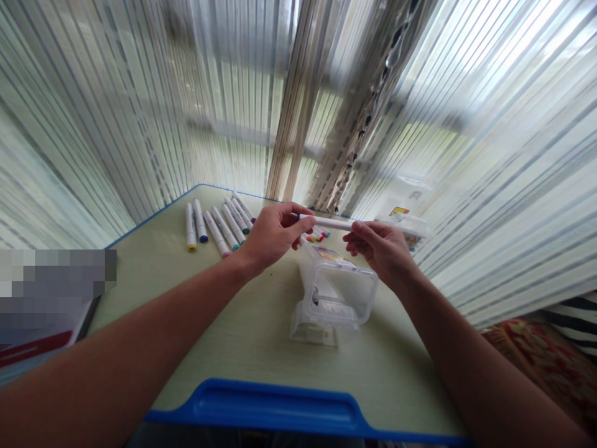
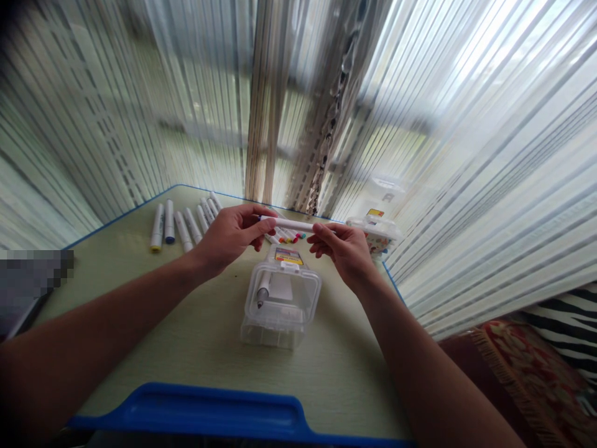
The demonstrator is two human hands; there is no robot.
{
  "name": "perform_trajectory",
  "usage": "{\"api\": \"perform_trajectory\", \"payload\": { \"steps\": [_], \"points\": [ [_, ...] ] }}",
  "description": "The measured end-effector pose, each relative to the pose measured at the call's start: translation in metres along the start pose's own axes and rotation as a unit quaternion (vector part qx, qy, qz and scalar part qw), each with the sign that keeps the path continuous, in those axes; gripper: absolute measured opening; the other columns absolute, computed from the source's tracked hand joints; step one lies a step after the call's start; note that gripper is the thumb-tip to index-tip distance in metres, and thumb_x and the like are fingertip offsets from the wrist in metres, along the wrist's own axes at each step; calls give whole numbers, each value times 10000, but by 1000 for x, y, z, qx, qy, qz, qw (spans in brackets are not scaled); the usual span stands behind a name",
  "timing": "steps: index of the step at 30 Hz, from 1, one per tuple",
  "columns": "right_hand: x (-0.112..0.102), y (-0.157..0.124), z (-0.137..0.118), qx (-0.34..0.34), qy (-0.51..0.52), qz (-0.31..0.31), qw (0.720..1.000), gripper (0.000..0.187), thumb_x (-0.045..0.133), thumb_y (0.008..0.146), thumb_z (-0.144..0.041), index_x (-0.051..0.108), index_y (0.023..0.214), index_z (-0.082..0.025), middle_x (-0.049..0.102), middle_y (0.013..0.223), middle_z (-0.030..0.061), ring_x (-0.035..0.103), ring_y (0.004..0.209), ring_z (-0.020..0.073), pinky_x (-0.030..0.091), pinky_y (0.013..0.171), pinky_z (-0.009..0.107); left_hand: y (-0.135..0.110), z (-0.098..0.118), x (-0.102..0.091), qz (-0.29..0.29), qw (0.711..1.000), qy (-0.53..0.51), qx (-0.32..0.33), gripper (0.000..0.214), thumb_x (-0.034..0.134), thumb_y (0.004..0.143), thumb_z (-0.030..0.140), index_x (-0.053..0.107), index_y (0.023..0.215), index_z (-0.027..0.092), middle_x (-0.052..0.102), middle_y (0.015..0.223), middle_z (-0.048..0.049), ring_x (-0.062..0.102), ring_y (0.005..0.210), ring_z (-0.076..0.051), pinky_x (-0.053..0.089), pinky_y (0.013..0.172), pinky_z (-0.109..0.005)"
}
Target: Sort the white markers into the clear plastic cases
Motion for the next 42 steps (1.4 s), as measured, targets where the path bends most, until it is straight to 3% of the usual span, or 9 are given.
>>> {"api": "perform_trajectory", "payload": {
  "steps": [5,14,28,42],
  "points": [
    [-1,1,1,13,1,19,1000,352,773,706,-477,703,651,-137,700,584,63,588,428,110,445,414,222,-1,1,1,-12,1000,10,7,261,714,770,291,661,949,108,663,690,-31,505,468,-62,439,441,-189],
    [0,1,-1,6,6,-9,1000,268,845,641,-319,742,855,-194,719,686,18,609,526,103,477,494,224,0,-1,-1,13,1000,24,7,264,698,785,315,687,937,100,655,668,-33,510,460,-65,443,441,-191],
    [0,-1,-2,12,24,-22,999,212,822,679,-318,735,819,-186,730,680,31,614,518,102,464,493,219,-2,0,0,-18,999,34,15,236,677,806,285,674,967,112,640,706,-31,504,480,-67,442,441,-195],
    [0,-1,1,13,-17,-21,1000,246,819,672,-343,749,865,-207,720,714,25,610,549,118,470,490,241,-1,-2,4,-18,1000,12,7,266,510,920,345,670,904,133,438,524,49,426,421,-64,380,397,-179]
  ]
}}
Point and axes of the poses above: each hand's wrist, its own y-axis towards the middle knuckle, its own x-axis out of the palm, z = x × y, the point moved 2 cm from there along y, towards the middle knuckle
